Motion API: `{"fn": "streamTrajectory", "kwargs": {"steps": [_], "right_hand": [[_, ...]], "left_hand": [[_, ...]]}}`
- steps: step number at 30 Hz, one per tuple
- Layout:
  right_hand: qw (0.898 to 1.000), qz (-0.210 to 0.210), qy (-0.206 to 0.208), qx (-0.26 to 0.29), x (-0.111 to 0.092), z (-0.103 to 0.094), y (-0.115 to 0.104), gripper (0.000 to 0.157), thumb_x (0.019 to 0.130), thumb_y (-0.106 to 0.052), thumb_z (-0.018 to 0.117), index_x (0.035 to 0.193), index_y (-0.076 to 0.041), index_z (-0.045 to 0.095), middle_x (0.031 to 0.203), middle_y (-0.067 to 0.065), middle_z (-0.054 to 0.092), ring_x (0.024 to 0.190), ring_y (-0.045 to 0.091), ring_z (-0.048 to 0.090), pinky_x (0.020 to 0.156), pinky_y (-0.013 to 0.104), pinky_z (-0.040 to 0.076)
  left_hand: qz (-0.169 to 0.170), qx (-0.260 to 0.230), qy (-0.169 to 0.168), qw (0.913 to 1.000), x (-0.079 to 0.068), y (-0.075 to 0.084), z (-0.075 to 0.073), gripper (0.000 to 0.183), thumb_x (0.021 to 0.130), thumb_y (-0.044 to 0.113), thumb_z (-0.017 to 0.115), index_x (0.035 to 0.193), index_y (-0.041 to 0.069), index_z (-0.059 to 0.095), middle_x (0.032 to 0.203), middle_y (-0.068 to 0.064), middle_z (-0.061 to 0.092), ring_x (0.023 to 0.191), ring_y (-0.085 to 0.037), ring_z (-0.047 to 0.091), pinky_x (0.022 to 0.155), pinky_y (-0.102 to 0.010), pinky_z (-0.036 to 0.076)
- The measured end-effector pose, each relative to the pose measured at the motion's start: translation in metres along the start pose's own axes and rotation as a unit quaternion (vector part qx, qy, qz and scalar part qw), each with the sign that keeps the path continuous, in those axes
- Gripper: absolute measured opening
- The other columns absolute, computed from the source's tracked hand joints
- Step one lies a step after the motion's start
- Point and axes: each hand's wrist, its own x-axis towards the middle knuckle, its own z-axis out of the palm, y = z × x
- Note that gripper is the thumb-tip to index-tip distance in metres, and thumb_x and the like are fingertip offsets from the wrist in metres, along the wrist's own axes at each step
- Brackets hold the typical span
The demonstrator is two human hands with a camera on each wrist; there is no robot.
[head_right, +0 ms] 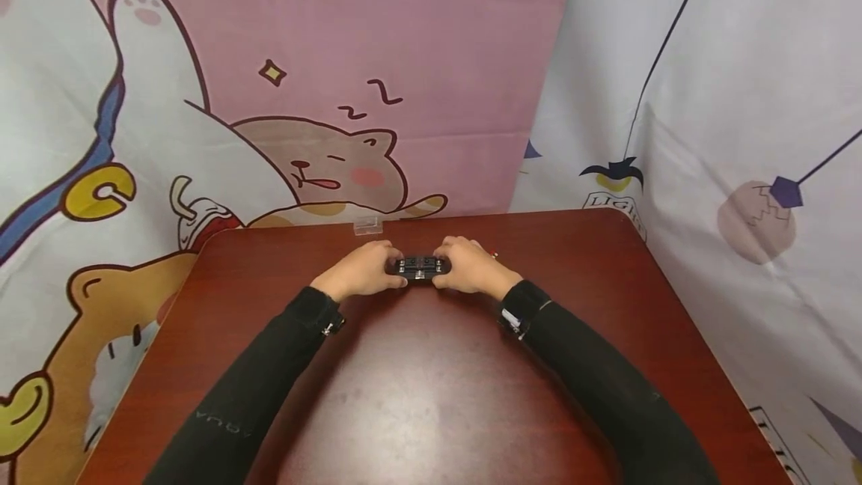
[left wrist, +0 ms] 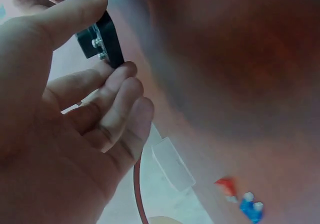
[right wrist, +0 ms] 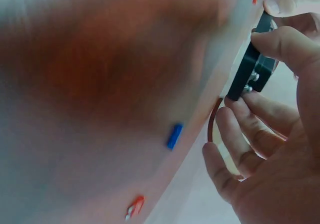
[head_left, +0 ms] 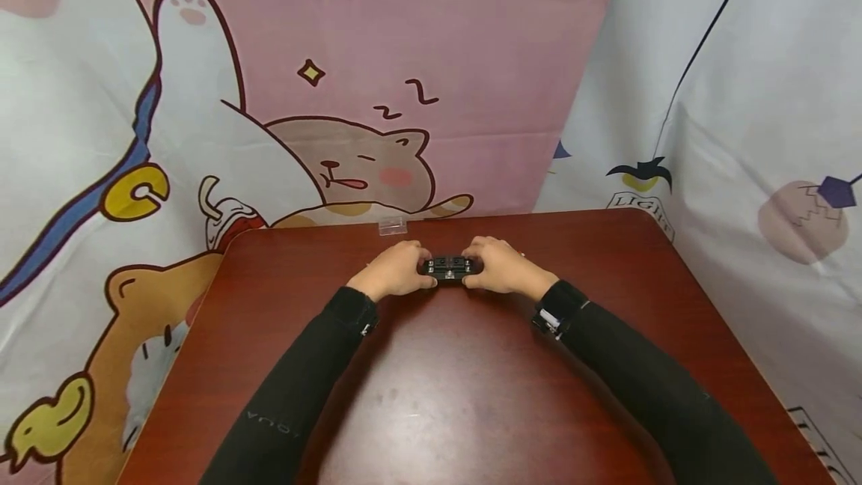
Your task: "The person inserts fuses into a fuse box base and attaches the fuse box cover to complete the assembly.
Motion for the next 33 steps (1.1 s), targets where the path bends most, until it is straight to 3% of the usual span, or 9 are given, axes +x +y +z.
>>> {"fn": "streamTrajectory", "kwargs": {"steps": [6, 13, 20, 33], "right_hand": [[1.000, -0.019, -0.012, -0.017, -0.016, 0.014, -0.010, 0.058, 0.093, -0.038, 0.084, 0.141, -0.007, 0.074, 0.131, 0.007, 0.069, 0.127, 0.028, 0.064, 0.112, 0.053, 0.049], [0.999, -0.027, -0.018, -0.007, -0.030, 0.024, -0.019, 0.053, 0.093, -0.033, 0.086, 0.138, -0.008, 0.074, 0.125, 0.002, 0.066, 0.107, 0.017, 0.064, 0.096, 0.040, 0.056], [0.999, -0.033, -0.020, -0.001, -0.035, 0.028, -0.019, 0.051, 0.094, -0.033, 0.087, 0.137, -0.010, 0.075, 0.124, 0.000, 0.066, 0.101, 0.013, 0.061, 0.092, 0.036, 0.055], [0.999, -0.045, -0.018, 0.005, -0.036, 0.027, -0.016, 0.049, 0.094, -0.033, 0.089, 0.136, -0.011, 0.076, 0.122, -0.001, 0.066, 0.101, 0.013, 0.061, 0.093, 0.036, 0.054]], "left_hand": [[0.005, 0.003, -0.001, 1.0000, -0.023, 0.002, 0.016, 0.049, 0.096, 0.043, 0.086, 0.135, 0.014, 0.076, 0.116, -0.001, 0.068, 0.093, -0.018, 0.062, 0.090, -0.040, 0.055], [0.002, 0.025, 0.009, 0.9996, -0.039, 0.007, 0.031, 0.049, 0.095, 0.043, 0.087, 0.133, 0.014, 0.077, 0.124, -0.003, 0.069, 0.099, -0.017, 0.064, 0.092, -0.042, 0.058], [-0.008, 0.047, 0.015, 0.9988, -0.045, 0.013, 0.034, 0.048, 0.094, 0.043, 0.088, 0.133, 0.016, 0.078, 0.118, -0.001, 0.068, 0.100, -0.018, 0.063, 0.091, -0.043, 0.058], [-0.017, 0.037, 0.016, 0.9990, -0.050, 0.017, 0.037, 0.051, 0.096, 0.041, 0.087, 0.137, 0.013, 0.076, 0.115, -0.002, 0.065, 0.092, -0.017, 0.058, 0.085, -0.040, 0.055]]}}
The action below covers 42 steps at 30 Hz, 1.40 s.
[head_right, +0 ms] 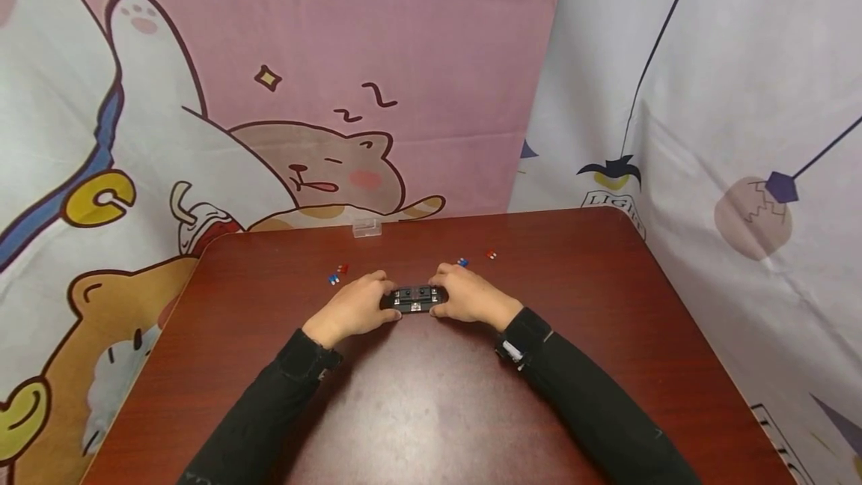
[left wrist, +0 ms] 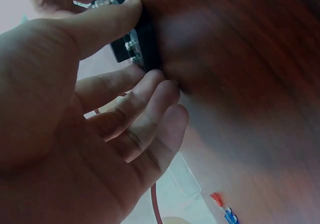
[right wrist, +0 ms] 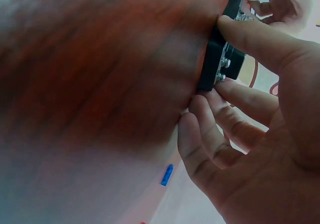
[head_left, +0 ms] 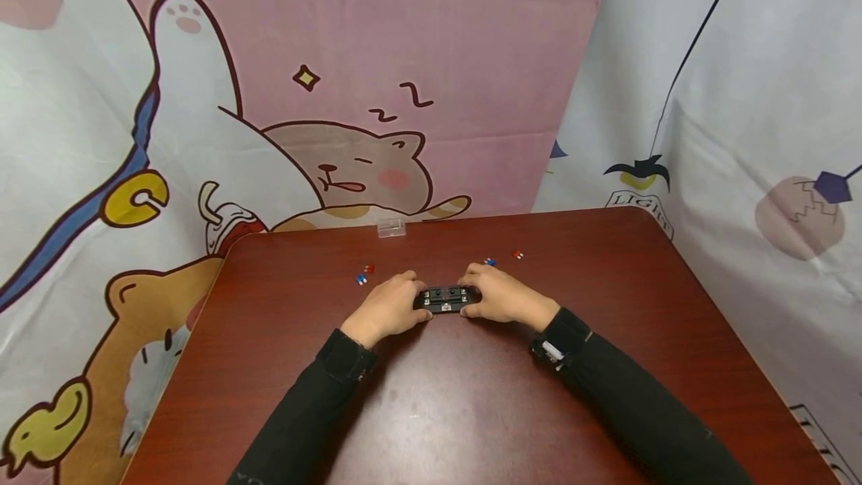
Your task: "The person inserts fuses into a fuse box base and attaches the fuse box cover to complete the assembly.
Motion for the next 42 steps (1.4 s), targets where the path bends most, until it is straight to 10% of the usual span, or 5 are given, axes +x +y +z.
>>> {"fn": "streamTrajectory", "kwargs": {"steps": [21, 31, 42], "right_hand": [[0.999, 0.014, -0.034, -0.009, 0.001, -0.008, -0.006, 0.050, 0.098, -0.032, 0.086, 0.142, -0.011, 0.073, 0.128, 0.001, 0.068, 0.107, 0.016, 0.062, 0.098, 0.040, 0.055], [0.997, 0.069, -0.015, -0.003, 0.001, -0.053, 0.012, 0.035, 0.107, -0.026, 0.073, 0.138, -0.009, 0.076, 0.141, 0.012, 0.074, 0.131, 0.033, 0.070, 0.111, 0.056, 0.056], [0.993, 0.109, -0.002, -0.053, 0.000, -0.091, 0.064, 0.027, 0.108, -0.020, 0.071, 0.126, -0.004, 0.080, 0.124, 0.015, 0.080, 0.112, 0.032, 0.075, 0.098, 0.055, 0.061]], "left_hand": [[-0.021, -0.011, 0.049, 0.9985, -0.006, 0.009, 0.006, 0.046, 0.095, 0.034, 0.090, 0.133, 0.010, 0.080, 0.112, -0.006, 0.069, 0.091, -0.022, 0.065, 0.089, -0.045, 0.059], [-0.014, 0.005, 0.054, 0.9984, -0.006, 0.006, 0.006, 0.050, 0.095, 0.036, 0.090, 0.136, 0.011, 0.079, 0.115, -0.008, 0.069, 0.093, -0.025, 0.066, 0.089, -0.047, 0.058], [-0.023, -0.002, 0.043, 0.9988, -0.004, 0.006, 0.009, 0.051, 0.096, 0.038, 0.088, 0.139, 0.012, 0.077, 0.119, -0.007, 0.069, 0.095, -0.025, 0.064, 0.091, -0.047, 0.058]]}}
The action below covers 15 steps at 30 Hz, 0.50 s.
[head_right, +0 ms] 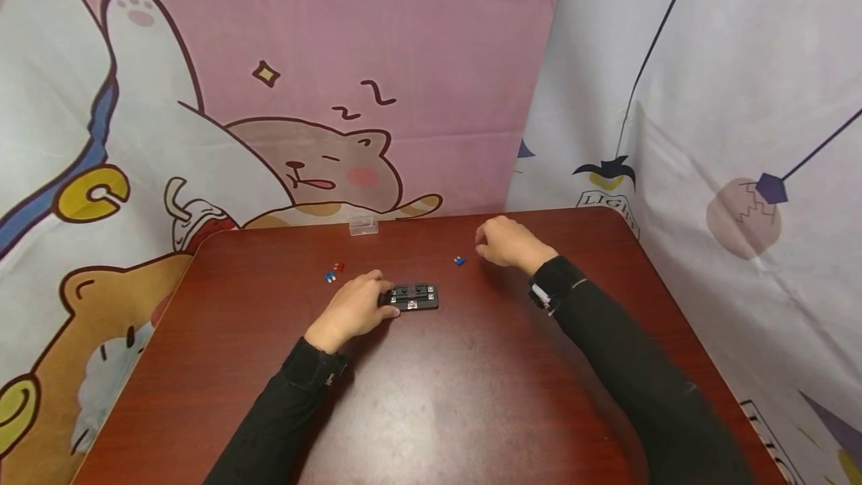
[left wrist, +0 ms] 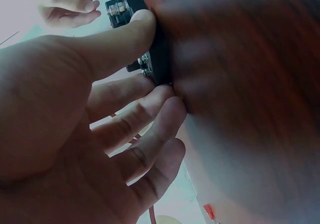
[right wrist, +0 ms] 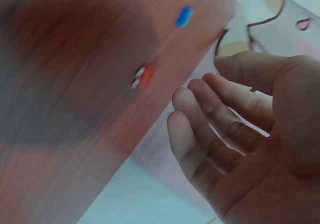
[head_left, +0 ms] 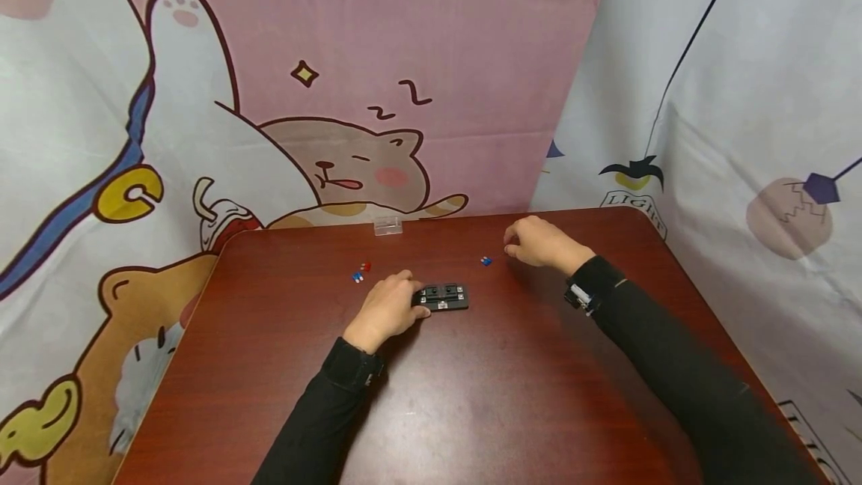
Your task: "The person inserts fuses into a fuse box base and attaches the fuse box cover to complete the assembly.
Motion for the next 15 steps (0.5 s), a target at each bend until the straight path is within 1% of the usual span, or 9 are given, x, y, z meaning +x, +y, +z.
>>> {"fn": "streamTrajectory", "kwargs": {"steps": [3, 6, 9, 15], "right_hand": [[1.000, 0.010, 0.003, -0.024, 0.004, -0.004, 0.012, 0.023, 0.106, -0.019, 0.071, 0.121, -0.004, 0.082, 0.119, 0.015, 0.081, 0.100, 0.028, 0.074, 0.091, 0.051, 0.061], [0.999, 0.015, 0.005, -0.040, 0.008, -0.006, 0.022, 0.020, 0.105, -0.016, 0.071, 0.117, -0.004, 0.082, 0.114, 0.015, 0.081, 0.094, 0.026, 0.072, 0.085, 0.048, 0.061], [0.999, 0.008, 0.001, -0.043, 0.012, -0.005, 0.028, 0.019, 0.104, -0.014, 0.071, 0.116, -0.004, 0.083, 0.114, 0.014, 0.081, 0.094, 0.026, 0.072, 0.085, 0.048, 0.061], [0.999, -0.011, -0.018, -0.035, 0.019, 0.005, 0.033, 0.018, 0.102, -0.012, 0.075, 0.116, -0.006, 0.084, 0.123, 0.014, 0.081, 0.108, 0.031, 0.074, 0.096, 0.052, 0.061]], "left_hand": [[-0.001, -0.003, 0.000, 1.0000, 0.000, 0.000, -0.001, 0.051, 0.096, 0.038, 0.088, 0.139, 0.012, 0.077, 0.120, -0.007, 0.069, 0.099, -0.027, 0.066, 0.093, -0.049, 0.058], [-0.002, -0.003, -0.001, 1.0000, -0.001, 0.000, -0.002, 0.052, 0.096, 0.038, 0.088, 0.139, 0.012, 0.077, 0.122, -0.007, 0.069, 0.101, -0.028, 0.067, 0.095, -0.049, 0.058], [-0.005, -0.002, -0.001, 1.0000, -0.001, 0.000, -0.002, 0.051, 0.096, 0.038, 0.089, 0.138, 0.012, 0.077, 0.122, -0.007, 0.069, 0.100, -0.027, 0.067, 0.095, -0.049, 0.058], [-0.003, 0.000, -0.005, 1.0000, 0.000, -0.001, -0.001, 0.052, 0.097, 0.040, 0.088, 0.139, 0.012, 0.077, 0.124, -0.007, 0.069, 0.101, -0.027, 0.067, 0.096, -0.049, 0.058]]}}
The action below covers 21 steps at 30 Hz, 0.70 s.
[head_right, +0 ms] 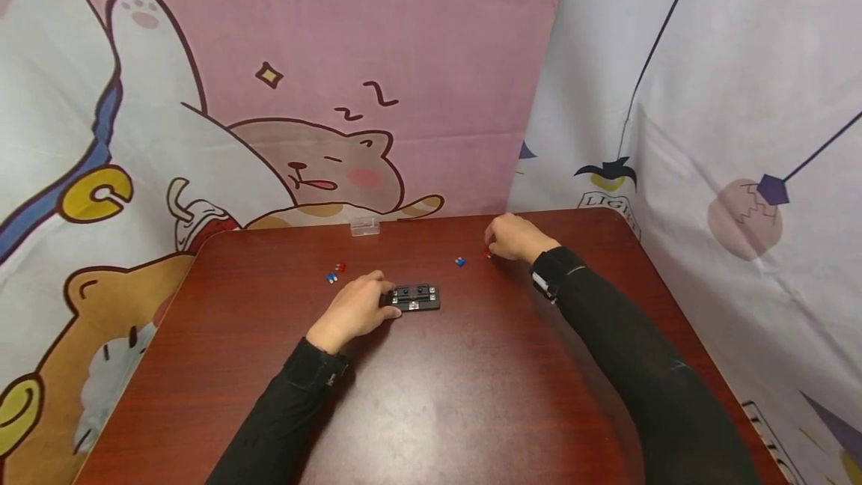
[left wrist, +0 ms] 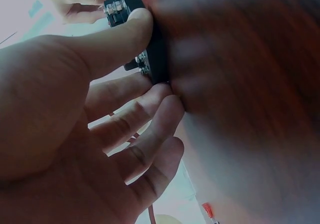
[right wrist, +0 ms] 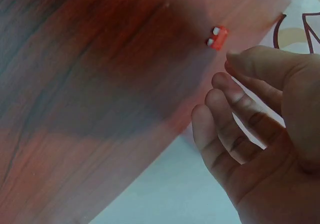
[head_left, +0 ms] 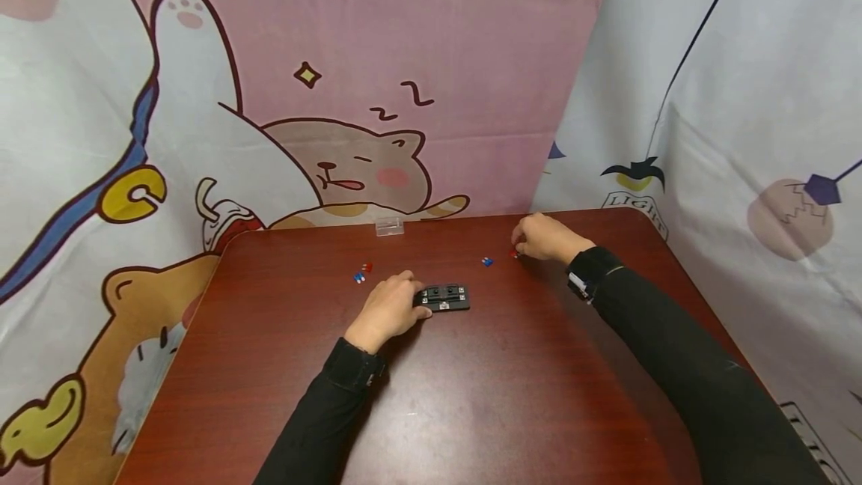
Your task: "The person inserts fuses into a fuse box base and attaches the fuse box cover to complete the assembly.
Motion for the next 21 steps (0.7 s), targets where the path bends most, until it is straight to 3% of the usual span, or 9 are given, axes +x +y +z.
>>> {"fn": "streamTrajectory", "kwargs": {"steps": [4, 9, 16, 21], "right_hand": [[1.000, -0.015, -0.002, -0.002, 0.0029, 0.0048, 0.0013, 0.017, 0.100, -0.008, 0.076, 0.114, -0.006, 0.086, 0.123, 0.013, 0.082, 0.115, 0.032, 0.074, 0.101, 0.054, 0.061], [1.000, -0.022, -0.008, -0.011, 0.0039, 0.0058, 0.0016, 0.014, 0.101, -0.010, 0.076, 0.110, -0.007, 0.087, 0.118, 0.012, 0.083, 0.110, 0.031, 0.075, 0.098, 0.052, 0.061], [1.000, -0.024, -0.019, 0.005, 0.0055, 0.0068, 0.0026, 0.019, 0.102, -0.009, 0.075, 0.118, -0.005, 0.085, 0.126, 0.015, 0.081, 0.120, 0.034, 0.074, 0.104, 0.053, 0.060], [0.999, -0.038, -0.016, -0.002, 0.0072, 0.0079, 0.0016, 0.018, 0.100, -0.008, 0.076, 0.116, -0.006, 0.086, 0.123, 0.014, 0.082, 0.120, 0.034, 0.074, 0.105, 0.053, 0.060]], "left_hand": [[0.004, 0.002, -0.005, 1.0000, 0.0001, -0.0001, 0.0009, 0.053, 0.098, 0.041, 0.086, 0.141, 0.012, 0.076, 0.126, -0.008, 0.069, 0.103, -0.028, 0.067, 0.098, -0.049, 0.058], [0.003, 0.001, -0.004, 1.0000, 0.0002, 0.0005, 0.0011, 0.053, 0.098, 0.040, 0.086, 0.141, 0.012, 0.075, 0.127, -0.009, 0.069, 0.102, -0.028, 0.067, 0.098, -0.049, 0.058], [0.006, 0.001, 0.000, 1.0000, 0.0012, 0.0004, 0.0021, 0.052, 0.097, 0.041, 0.087, 0.140, 0.012, 0.076, 0.125, -0.008, 0.069, 0.101, -0.026, 0.066, 0.098, -0.048, 0.058], [0.002, 0.003, -0.003, 1.0000, 0.0012, -0.0012, 0.0023, 0.053, 0.098, 0.042, 0.086, 0.141, 0.013, 0.075, 0.129, -0.008, 0.069, 0.107, -0.028, 0.067, 0.101, -0.049, 0.058]]}}
